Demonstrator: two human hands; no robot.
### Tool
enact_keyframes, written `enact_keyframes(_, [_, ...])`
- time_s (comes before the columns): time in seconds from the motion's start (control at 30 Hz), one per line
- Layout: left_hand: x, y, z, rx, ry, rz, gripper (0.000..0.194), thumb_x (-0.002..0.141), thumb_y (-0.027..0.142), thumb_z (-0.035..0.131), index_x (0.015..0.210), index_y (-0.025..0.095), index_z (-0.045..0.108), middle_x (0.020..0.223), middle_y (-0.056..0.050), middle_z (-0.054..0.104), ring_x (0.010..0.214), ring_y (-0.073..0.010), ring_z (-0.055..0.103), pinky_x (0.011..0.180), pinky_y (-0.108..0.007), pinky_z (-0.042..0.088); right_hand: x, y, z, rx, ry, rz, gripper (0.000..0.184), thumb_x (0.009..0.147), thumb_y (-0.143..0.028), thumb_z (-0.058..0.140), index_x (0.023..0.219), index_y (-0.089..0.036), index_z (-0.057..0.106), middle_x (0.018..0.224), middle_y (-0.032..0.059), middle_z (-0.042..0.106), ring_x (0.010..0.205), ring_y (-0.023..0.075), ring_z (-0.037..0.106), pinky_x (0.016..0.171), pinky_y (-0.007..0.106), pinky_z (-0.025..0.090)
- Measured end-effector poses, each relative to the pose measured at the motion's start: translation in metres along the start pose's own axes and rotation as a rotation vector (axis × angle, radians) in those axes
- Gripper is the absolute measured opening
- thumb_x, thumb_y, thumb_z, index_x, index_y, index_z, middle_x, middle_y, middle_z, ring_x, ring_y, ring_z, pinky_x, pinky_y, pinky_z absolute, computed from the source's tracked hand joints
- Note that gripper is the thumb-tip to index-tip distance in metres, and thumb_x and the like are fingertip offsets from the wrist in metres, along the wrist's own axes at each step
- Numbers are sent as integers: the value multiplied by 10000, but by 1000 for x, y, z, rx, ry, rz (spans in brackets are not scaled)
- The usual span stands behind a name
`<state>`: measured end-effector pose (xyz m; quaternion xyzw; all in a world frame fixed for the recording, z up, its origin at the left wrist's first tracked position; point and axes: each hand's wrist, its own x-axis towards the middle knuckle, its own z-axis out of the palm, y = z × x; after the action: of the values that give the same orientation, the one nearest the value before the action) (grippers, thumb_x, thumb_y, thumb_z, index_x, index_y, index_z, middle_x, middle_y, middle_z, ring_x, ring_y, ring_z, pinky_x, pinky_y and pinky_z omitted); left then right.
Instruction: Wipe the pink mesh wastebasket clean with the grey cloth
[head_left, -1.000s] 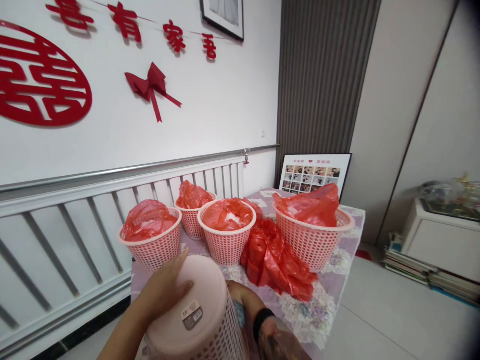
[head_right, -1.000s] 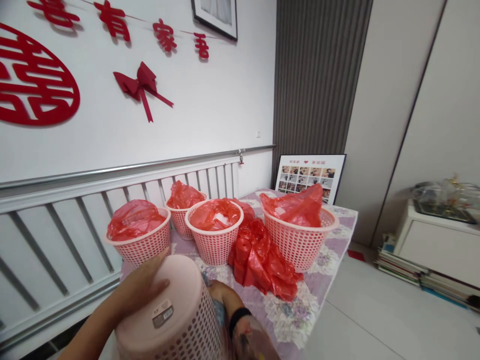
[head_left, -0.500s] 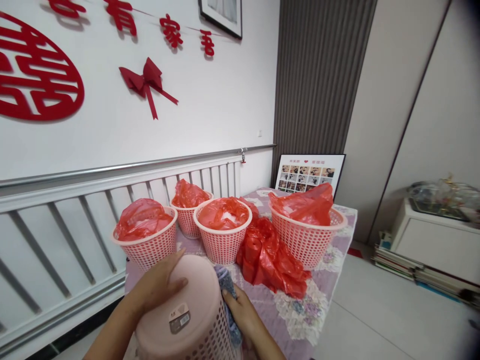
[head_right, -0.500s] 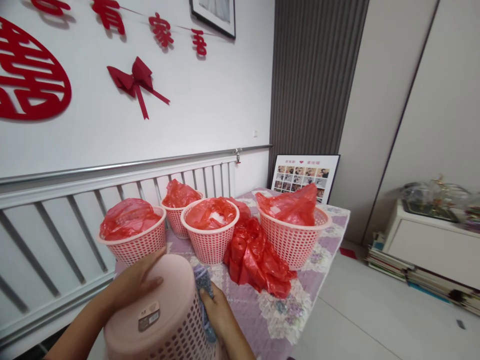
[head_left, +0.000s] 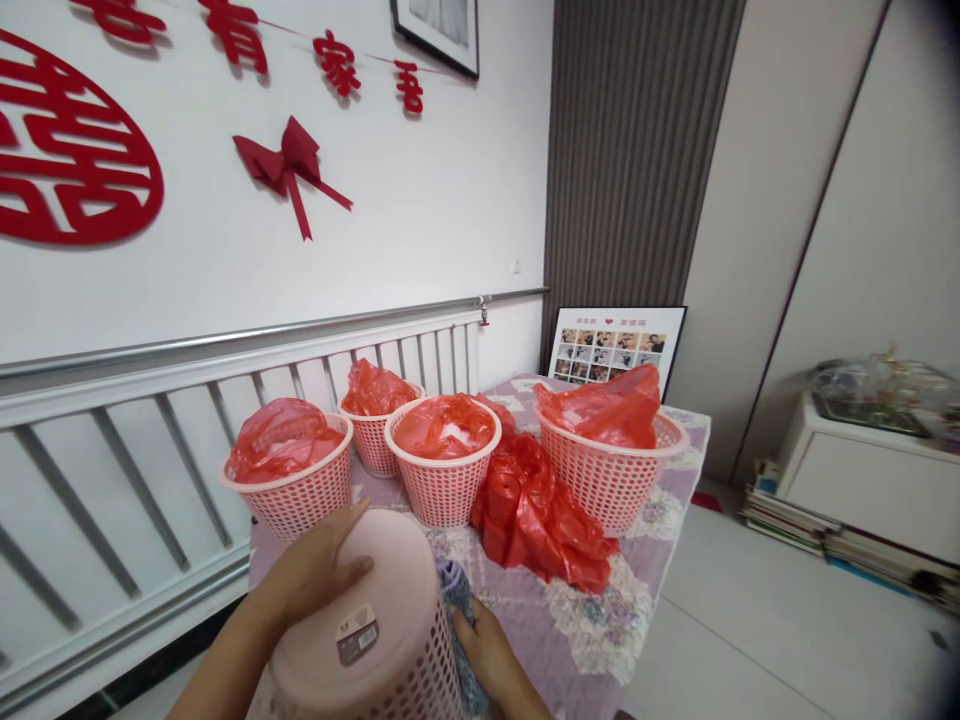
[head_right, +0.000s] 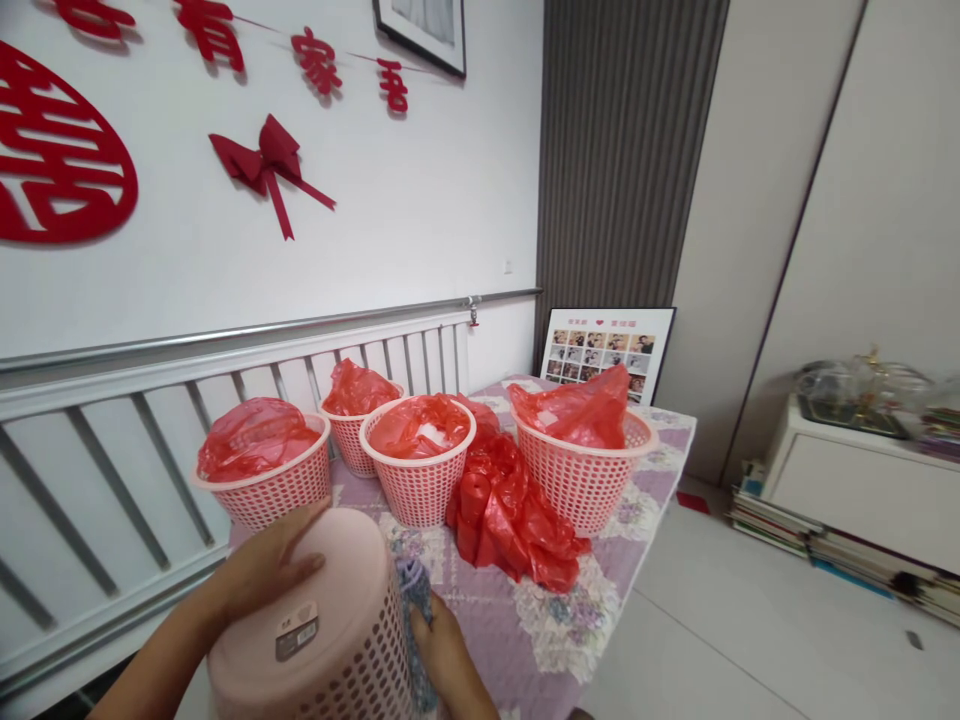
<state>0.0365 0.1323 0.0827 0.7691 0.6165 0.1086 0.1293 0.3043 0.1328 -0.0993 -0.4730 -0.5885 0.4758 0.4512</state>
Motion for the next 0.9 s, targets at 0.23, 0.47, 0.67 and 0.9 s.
enact_keyframes(0.23, [-2,1,0,12,3,4,840,895,516,502,1606,102,336,1715,-146,373,1571,-250,394,1332,-445,253,-27,67,-5,-44,209,82,656,733,-598,652,1141,-101,782,1220,205,774,1207,398,689,1137,516,467])
enact_keyframes(0.47, [1,-4,5,99,19,27,818,917,535,496,1610,127,346,1742,-167,298,1612,-293,312,1336,-487,235,-49,-26,8,107,166,-107,465,950,-452,607,1323,-199,722,1386,146,710,1327,328,641,1190,483,444])
enact_keyframes(0.67, [2,-2,3,91,-1,48,779,927,512,473,1580,95,399,1685,-158,426,1558,-278,418,1328,-475,274,-54,-85,17,-89,79,-449,581,993,-405,599,1553,-268,537,1612,103,521,1535,290,426,1287,481,305])
enact_keyframes(0.9, [1,-4,4,73,5,48,793,923,539,483,1581,106,402,1687,-156,421,1566,-298,404,1329,-501,270,-40,20,12,-103,166,-130,578,949,-557,541,1355,-186,721,1413,165,697,1355,339,627,1191,497,452])
